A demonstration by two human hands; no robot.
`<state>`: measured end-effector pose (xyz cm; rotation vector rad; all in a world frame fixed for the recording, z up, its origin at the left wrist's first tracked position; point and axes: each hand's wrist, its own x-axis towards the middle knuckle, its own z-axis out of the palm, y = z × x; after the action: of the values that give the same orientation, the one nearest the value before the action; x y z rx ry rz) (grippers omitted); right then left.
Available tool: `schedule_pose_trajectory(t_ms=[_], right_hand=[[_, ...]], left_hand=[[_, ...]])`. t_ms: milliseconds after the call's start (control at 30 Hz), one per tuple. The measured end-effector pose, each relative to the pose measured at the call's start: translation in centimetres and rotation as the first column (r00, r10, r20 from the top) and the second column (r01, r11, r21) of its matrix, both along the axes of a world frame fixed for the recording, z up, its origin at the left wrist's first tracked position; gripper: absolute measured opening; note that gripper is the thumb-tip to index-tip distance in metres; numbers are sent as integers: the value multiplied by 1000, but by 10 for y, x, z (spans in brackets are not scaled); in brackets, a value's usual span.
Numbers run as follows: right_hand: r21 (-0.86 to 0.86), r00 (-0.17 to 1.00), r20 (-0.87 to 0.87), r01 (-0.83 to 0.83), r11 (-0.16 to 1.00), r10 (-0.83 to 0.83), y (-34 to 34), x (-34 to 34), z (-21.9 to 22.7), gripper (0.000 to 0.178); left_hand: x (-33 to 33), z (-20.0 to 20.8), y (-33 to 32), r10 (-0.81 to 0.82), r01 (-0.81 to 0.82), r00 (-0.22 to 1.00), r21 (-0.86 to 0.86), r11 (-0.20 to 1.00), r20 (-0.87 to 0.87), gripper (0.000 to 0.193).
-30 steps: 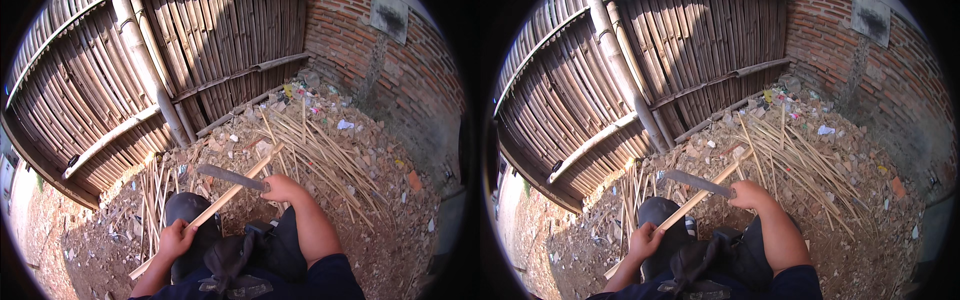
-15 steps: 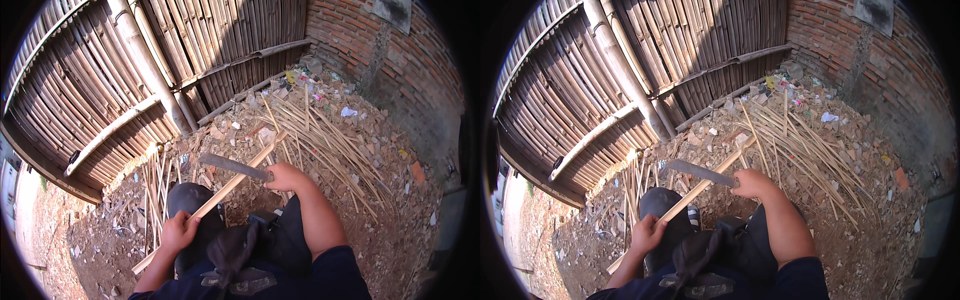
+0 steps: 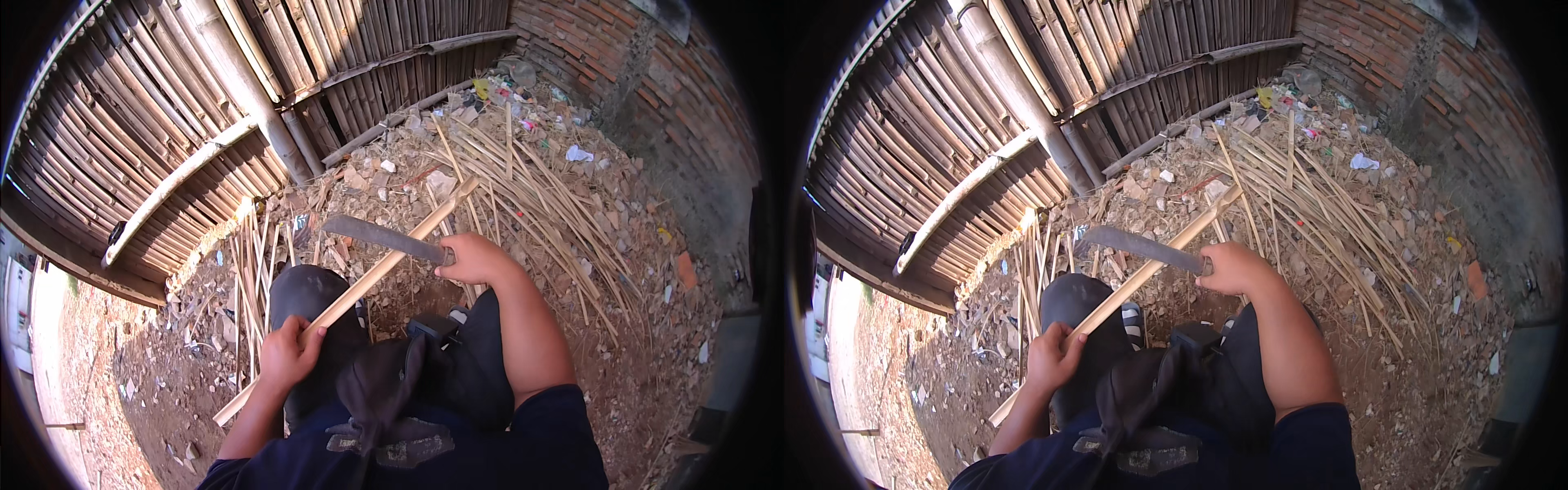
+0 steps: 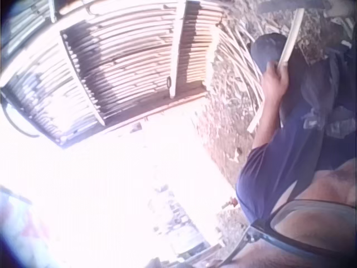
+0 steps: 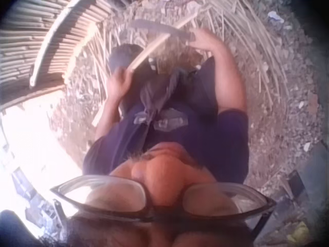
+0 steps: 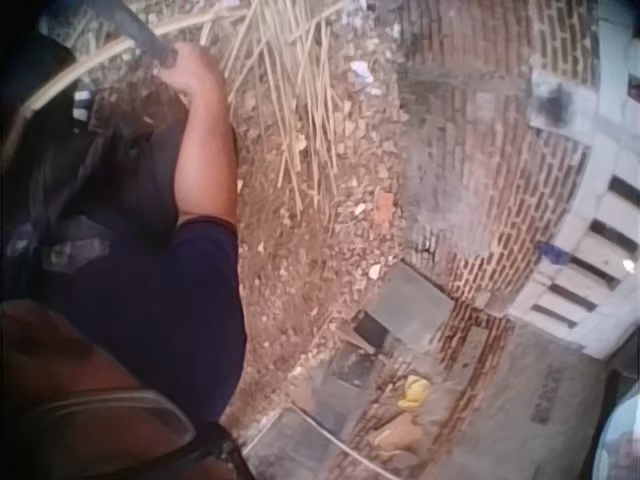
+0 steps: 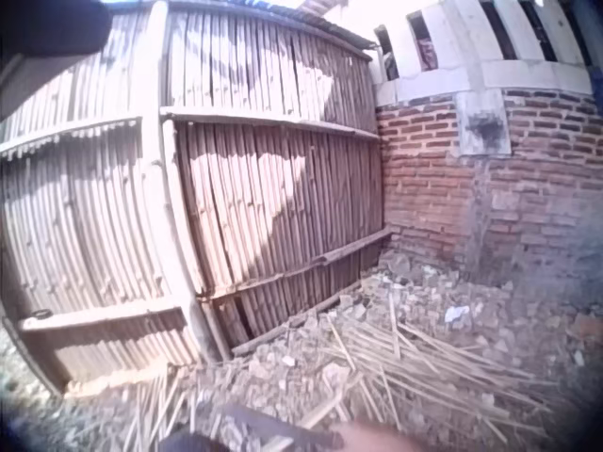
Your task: The person strips layers from a thin piece of bamboo using a large knife.
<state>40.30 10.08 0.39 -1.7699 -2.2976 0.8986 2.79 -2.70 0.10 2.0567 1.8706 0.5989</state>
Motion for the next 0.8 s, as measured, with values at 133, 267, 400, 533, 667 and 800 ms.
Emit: schedule_pose_trajectory(t_ms=[133, 267, 400, 533, 667, 800], right_hand=[[18, 1000, -7, -8, 1000, 8, -2, -1, -2, 39], [12, 1000, -17, 3, 1000, -3, 0, 1, -8, 39], [6, 1000, -25, -4, 1000, 4, 1, 2, -9, 40], [-6, 1000, 8, 0, 1000, 0, 0, 0, -5, 42], [-3, 1000, 5, 0, 1000, 0, 0, 0, -4, 42], [6, 1000, 1, -3, 1000, 3, 0, 1, -6, 43]], left_hand=[[0, -1, -2, -3, 3, 1000, 7, 1000, 13, 33], [1, 0, -1, -3, 3, 1000, 5, 1000, 23, 33], [2, 1, -1, -2, 2, 1000, 8, 1000, 21, 32], [1, 0, -2, 0, 0, 1000, 3, 1000, 9, 31], [2, 0, -1, -5, 5, 1000, 14, 1000, 7, 31], [3, 0, -2, -7, 7, 1000, 18, 1000, 3, 31]])
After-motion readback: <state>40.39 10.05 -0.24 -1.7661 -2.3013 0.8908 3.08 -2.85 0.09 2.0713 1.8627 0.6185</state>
